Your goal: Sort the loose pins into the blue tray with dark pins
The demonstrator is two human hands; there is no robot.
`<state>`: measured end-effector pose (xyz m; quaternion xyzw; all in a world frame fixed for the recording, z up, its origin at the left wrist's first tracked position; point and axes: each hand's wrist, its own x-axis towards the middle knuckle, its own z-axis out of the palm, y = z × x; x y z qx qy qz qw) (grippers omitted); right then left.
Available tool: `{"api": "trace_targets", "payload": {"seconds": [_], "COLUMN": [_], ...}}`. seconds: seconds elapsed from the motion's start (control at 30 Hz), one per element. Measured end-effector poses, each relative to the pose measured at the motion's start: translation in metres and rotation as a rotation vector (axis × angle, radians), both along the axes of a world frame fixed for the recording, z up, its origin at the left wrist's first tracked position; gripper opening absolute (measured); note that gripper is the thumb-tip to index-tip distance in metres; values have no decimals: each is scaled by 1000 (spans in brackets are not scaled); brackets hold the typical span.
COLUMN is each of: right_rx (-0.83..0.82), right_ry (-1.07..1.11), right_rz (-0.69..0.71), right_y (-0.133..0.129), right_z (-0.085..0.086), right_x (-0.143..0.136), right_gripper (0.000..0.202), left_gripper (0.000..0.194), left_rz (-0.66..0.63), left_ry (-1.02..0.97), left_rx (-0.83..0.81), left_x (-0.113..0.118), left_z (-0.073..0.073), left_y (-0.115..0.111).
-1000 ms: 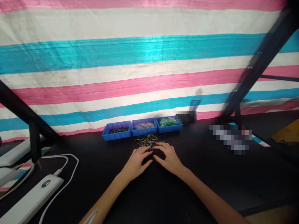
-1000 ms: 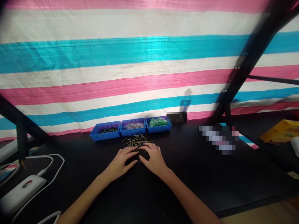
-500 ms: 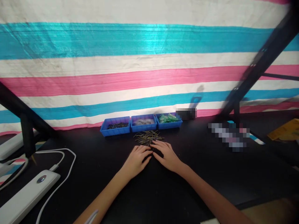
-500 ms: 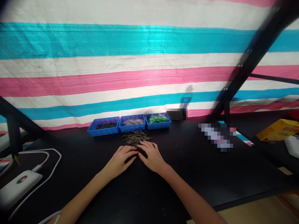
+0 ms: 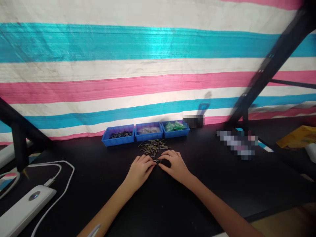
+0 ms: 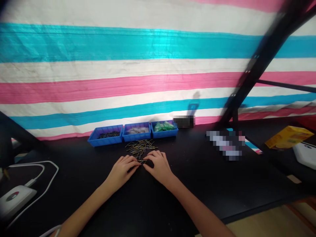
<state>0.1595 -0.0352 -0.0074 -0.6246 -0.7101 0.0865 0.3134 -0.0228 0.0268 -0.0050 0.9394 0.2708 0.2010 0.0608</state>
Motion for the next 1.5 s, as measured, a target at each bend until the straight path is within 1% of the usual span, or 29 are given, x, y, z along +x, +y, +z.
{"api": "trace_targets", "payload": {"seconds": [0.17, 0.33, 0.5, 0.63, 0.8, 0.9, 1.0, 1.13, 1.27, 1.37, 1.5], "right_rx": [-24, -44, -39, -25, -1, -8, -32, -57, -74, -80, -71], "right_ry": [10, 3, -2, 58, 129, 120, 79, 21, -24, -45, -76], "right_rz": [-52, -67, -75, -35, -3, -1, -37, -89, -128, -156, -171], "right_y": [1, 2, 2, 3, 4, 4, 3, 3, 3, 3, 2], "right_z": [1, 1, 0, -2, -5, -5, -4, -1, 0, 0, 1], "right_x": [2, 4, 5, 6, 7, 6, 5, 6, 8, 8, 7], "right_gripper": [16, 13, 14, 17, 19, 18, 15, 12, 10, 8, 11], "left_gripper": [17, 17, 17, 17, 18, 16, 14, 14, 17, 19, 19], "left_rz": [64, 117, 101, 101, 178, 233, 259, 228, 165, 142, 122], "left_ry": [-35, -43, -53, -45, -59, -83, -97, -103, -124, -155, -165], "left_rx": [-16, -48, -75, -72, -55, -67, -81, -114, -143, -155, -148], "left_x": [-1, -1, -1, 0, -1, -1, -2, -1, 1, 2, 3], "left_z": [-2, 0, 1, -1, -2, -1, -1, 0, 1, 1, 2], "left_y": [4, 4, 1, 1, 3, 4, 5, 4, 1, -1, -2]}}
